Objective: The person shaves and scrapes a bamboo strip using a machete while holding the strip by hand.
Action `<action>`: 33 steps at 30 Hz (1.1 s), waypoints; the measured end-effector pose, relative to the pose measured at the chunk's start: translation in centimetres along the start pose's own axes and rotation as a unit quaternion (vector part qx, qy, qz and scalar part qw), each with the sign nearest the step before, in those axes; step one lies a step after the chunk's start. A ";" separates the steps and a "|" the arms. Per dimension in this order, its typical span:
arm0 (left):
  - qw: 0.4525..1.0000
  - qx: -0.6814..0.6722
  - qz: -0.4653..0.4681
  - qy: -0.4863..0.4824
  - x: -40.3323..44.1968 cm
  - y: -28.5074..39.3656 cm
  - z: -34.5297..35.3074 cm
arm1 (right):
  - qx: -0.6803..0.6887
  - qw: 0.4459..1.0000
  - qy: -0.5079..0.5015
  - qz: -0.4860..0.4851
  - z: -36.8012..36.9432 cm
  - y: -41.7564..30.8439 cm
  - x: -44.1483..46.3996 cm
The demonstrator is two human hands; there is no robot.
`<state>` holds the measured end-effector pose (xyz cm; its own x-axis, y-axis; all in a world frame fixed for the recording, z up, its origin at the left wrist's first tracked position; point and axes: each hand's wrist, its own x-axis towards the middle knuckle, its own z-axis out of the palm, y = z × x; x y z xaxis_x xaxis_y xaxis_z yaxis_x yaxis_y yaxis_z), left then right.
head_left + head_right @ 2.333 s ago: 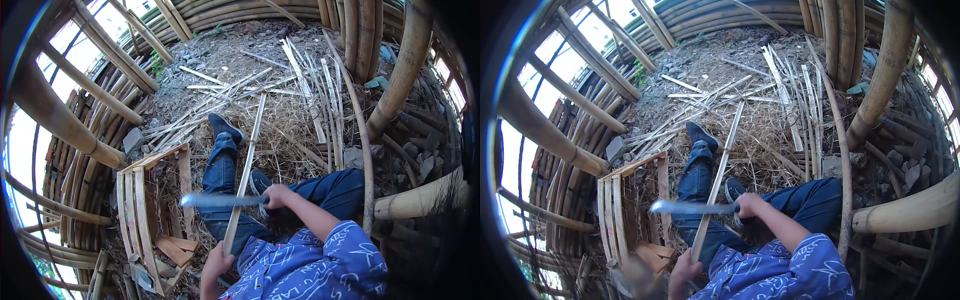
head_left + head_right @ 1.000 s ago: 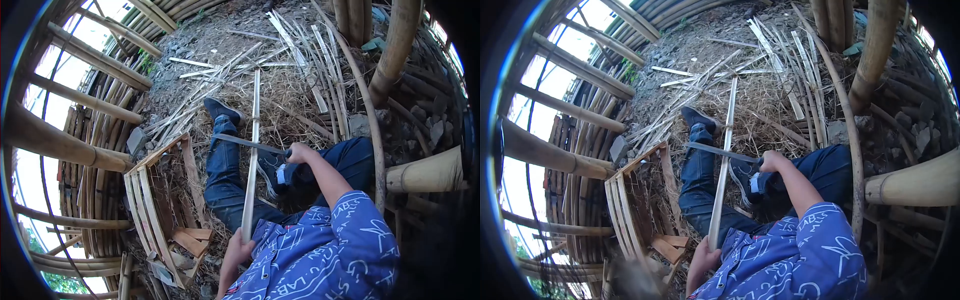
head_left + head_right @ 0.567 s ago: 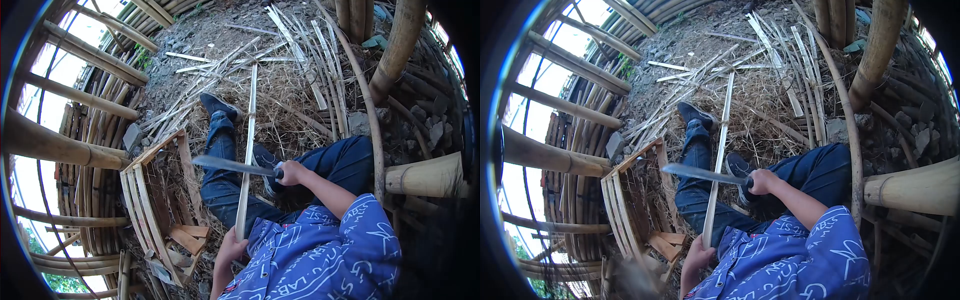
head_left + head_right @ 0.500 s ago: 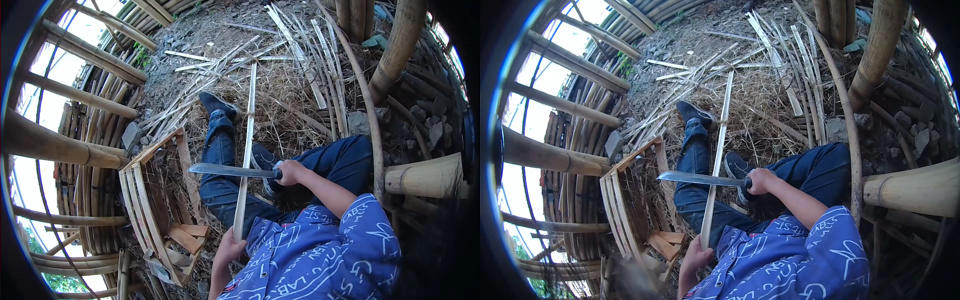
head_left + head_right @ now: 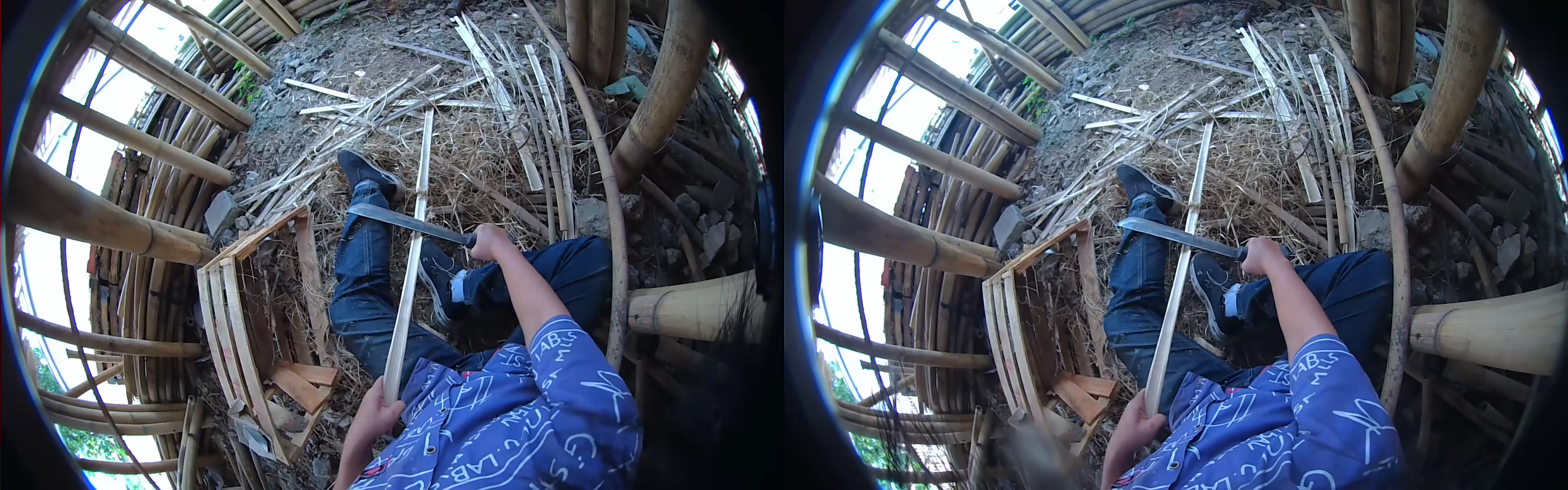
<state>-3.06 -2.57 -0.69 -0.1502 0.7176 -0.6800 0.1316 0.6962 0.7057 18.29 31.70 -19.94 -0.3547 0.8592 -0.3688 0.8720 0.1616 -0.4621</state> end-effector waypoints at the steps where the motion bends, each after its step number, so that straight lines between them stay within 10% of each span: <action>1: 1.000 0.012 0.023 -0.002 0.2 -0.4 -0.5 | 0.003 1.000 0.001 0.005 0.0 -0.2 0.2; 17: 0.994 0.059 -0.071 -0.053 -2.1 0.1 -3.8 | 0.073 0.997 -0.014 0.015 -0.1 -0.7 -1.0; 24: 0.979 0.162 -0.105 0.070 -0.4 -1.0 -2.8 | 0.130 0.984 -0.076 -0.097 3.9 -4.7 -8.2; 26: 0.935 0.322 0.028 0.144 0.3 -2.7 -2.7 | 0.091 0.978 -0.139 -0.126 3.9 -6.7 -10.3; 33: 0.936 0.340 -0.029 0.088 -0.2 -1.4 -3.1 | 0.146 0.939 -0.218 -0.224 6.0 -9.4 -15.3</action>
<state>-6.22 -3.75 -0.98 -0.3279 0.7067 -0.6270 0.7018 0.6265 0.3390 13.50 14.09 -14.76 -0.8240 0.4462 -0.3492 0.4943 0.2648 -0.8280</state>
